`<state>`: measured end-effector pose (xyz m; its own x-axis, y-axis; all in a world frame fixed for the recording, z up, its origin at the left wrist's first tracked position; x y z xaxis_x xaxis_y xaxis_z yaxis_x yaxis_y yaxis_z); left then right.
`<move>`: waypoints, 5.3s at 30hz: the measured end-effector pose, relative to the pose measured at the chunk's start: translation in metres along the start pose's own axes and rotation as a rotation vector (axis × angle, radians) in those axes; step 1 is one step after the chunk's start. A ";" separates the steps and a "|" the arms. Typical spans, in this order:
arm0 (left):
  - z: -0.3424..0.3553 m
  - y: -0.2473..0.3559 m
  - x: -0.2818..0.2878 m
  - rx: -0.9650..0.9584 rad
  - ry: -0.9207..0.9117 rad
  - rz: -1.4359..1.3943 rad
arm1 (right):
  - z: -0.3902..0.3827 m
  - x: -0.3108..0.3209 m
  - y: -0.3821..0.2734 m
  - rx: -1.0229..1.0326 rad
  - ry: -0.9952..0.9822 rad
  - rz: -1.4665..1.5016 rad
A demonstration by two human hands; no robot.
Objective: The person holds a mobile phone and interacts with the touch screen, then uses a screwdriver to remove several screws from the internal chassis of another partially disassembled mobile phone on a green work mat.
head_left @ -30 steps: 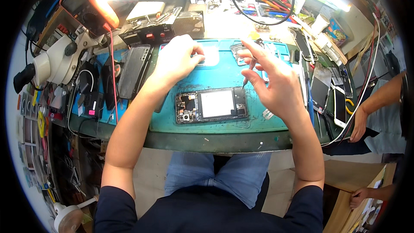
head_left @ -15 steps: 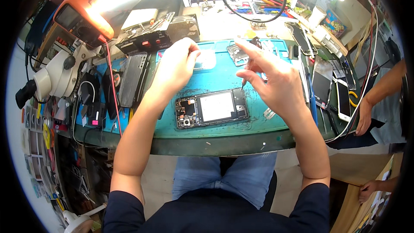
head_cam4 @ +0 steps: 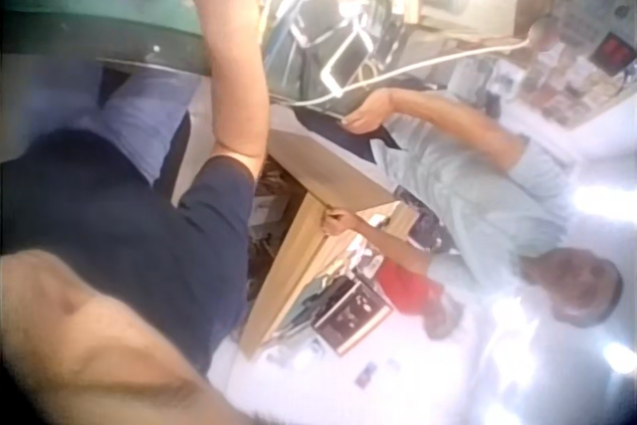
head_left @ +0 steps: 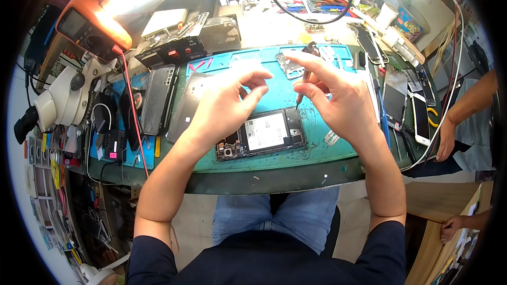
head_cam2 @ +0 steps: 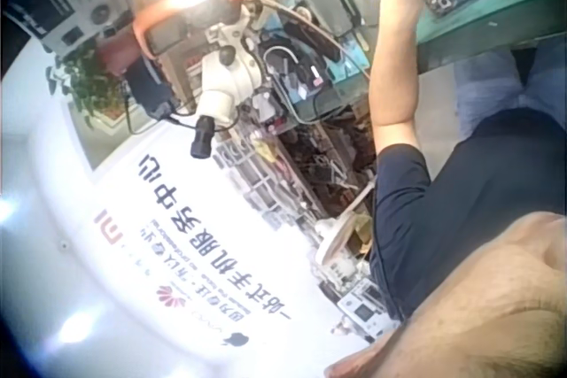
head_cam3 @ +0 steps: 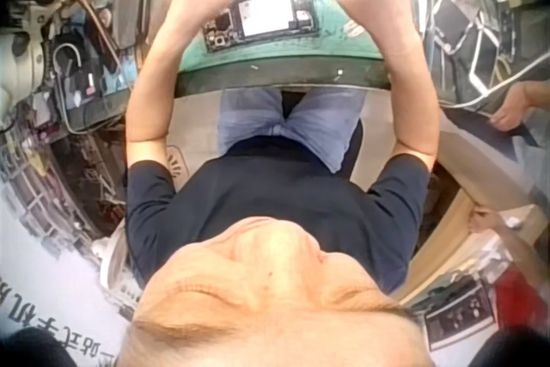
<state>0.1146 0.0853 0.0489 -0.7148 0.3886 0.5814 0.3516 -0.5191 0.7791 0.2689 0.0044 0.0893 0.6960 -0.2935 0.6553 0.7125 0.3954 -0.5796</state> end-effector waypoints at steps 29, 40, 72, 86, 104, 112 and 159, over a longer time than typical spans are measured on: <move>-0.002 -0.006 -0.021 0.160 -0.110 -0.439 | -0.005 0.024 0.004 0.065 0.311 0.378; -0.002 -0.009 -0.022 0.178 -0.100 -0.510 | -0.005 0.022 0.006 0.058 0.312 0.371; -0.032 0.020 -0.059 0.040 -0.470 -0.290 | -0.034 0.007 -0.034 0.202 -0.103 0.081; 0.004 -0.016 0.032 -0.133 0.201 -0.171 | -0.029 0.003 -0.023 0.026 0.006 -0.097; 0.013 -0.039 0.063 -0.082 0.376 -0.074 | -0.037 0.004 -0.006 -0.159 -0.020 0.018; 0.010 -0.038 0.069 -0.078 0.402 -0.007 | -0.040 0.002 0.001 -0.286 -0.088 0.044; 0.010 -0.044 0.032 -0.151 0.301 0.339 | 0.047 -0.044 0.026 -0.101 0.239 0.285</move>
<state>0.0825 0.1284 0.0356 -0.7262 -0.0478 0.6858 0.5193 -0.6918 0.5018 0.2532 0.0683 0.0680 0.8599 -0.3835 0.3369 0.4846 0.4056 -0.7750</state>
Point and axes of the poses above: each hand's wrist, its own z-axis towards the middle knuckle, its own x-axis out of the back of the hand, y = z × x, the point moved 9 cm from there along z, towards the middle knuckle, and after that the axes turned 2 degrees about x, right-handed, at the moved point
